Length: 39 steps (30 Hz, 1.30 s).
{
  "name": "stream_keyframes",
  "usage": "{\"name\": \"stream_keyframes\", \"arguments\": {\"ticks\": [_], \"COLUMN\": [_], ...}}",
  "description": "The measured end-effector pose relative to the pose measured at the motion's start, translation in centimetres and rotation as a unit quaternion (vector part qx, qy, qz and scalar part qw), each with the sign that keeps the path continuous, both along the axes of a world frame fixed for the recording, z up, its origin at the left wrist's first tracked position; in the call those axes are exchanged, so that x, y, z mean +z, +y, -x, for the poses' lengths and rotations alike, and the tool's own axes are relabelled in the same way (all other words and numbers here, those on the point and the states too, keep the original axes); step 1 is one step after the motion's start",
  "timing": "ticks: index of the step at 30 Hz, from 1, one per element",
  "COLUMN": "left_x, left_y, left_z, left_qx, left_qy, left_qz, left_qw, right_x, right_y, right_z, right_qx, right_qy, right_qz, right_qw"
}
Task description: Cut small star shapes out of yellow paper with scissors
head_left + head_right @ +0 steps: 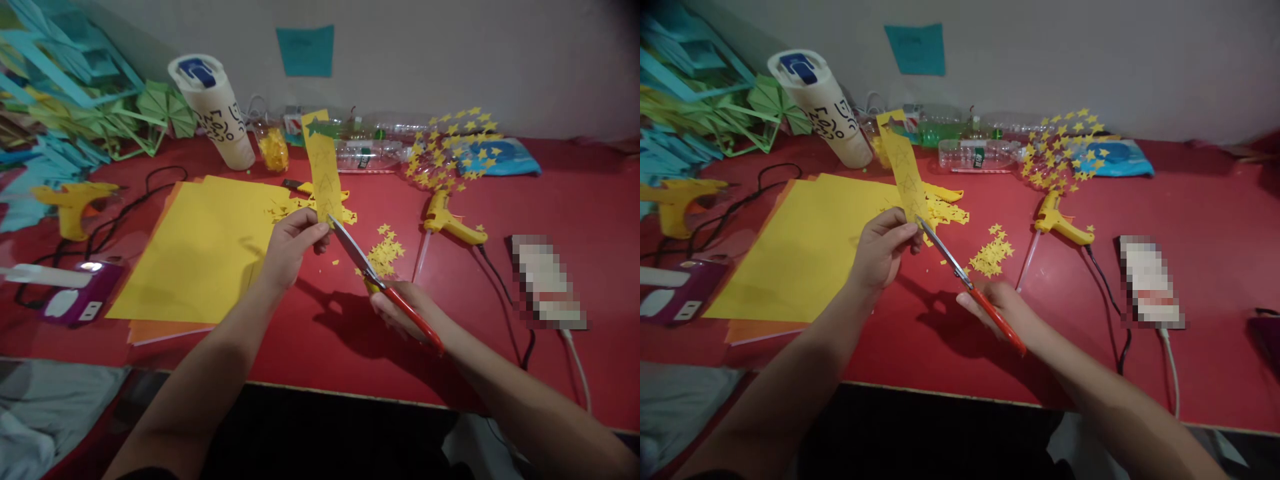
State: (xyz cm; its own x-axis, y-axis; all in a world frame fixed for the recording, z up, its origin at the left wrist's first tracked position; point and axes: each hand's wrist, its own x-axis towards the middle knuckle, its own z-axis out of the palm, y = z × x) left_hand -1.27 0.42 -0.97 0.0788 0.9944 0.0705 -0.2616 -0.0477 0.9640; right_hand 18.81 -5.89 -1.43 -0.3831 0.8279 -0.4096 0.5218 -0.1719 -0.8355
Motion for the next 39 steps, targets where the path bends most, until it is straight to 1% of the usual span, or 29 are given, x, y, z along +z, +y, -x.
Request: {"name": "stream_keyframes", "arguments": {"ticks": [6, 11, 17, 23, 29, 33, 39], "left_x": [-0.1, -0.1, 0.1, 0.0, 0.0, 0.2, 0.1], "left_y": [0.0, 0.1, 0.1, 0.3, 0.4, 0.4, 0.2], "left_z": [0.0, 0.1, 0.2, 0.4, 0.8, 0.7, 0.4], "left_qx": [-0.006, -0.009, 0.002, 0.016, 0.021, 0.036, -0.010], "left_qy": [-0.004, -0.007, 0.004, -0.004, 0.002, 0.007, 0.017], "left_qz": [-0.002, -0.002, 0.001, 0.003, -0.008, -0.003, 0.018], "left_qw": [1.000, 1.000, 1.000, 1.000, 1.000, 0.999, 1.000], "right_x": [0.1, 0.1, 0.4, -0.1, -0.1, -0.1, -0.8], "right_y": [-0.1, 0.1, 0.2, 0.5, 0.6, 0.5, 0.6], "right_z": [0.0, 0.0, -0.1, -0.2, -0.3, -0.2, -0.3], "right_qx": [-0.004, 0.010, 0.018, 0.028, 0.024, 0.029, 0.018], "right_qy": [-0.003, 0.017, 0.018, 0.031, 0.021, 0.011, 0.023], "right_qz": [-0.003, -0.022, -0.032, -0.060, -0.055, -0.045, -0.068], "right_qw": [1.000, 1.000, 0.999, 0.997, 0.998, 0.999, 0.997]}}
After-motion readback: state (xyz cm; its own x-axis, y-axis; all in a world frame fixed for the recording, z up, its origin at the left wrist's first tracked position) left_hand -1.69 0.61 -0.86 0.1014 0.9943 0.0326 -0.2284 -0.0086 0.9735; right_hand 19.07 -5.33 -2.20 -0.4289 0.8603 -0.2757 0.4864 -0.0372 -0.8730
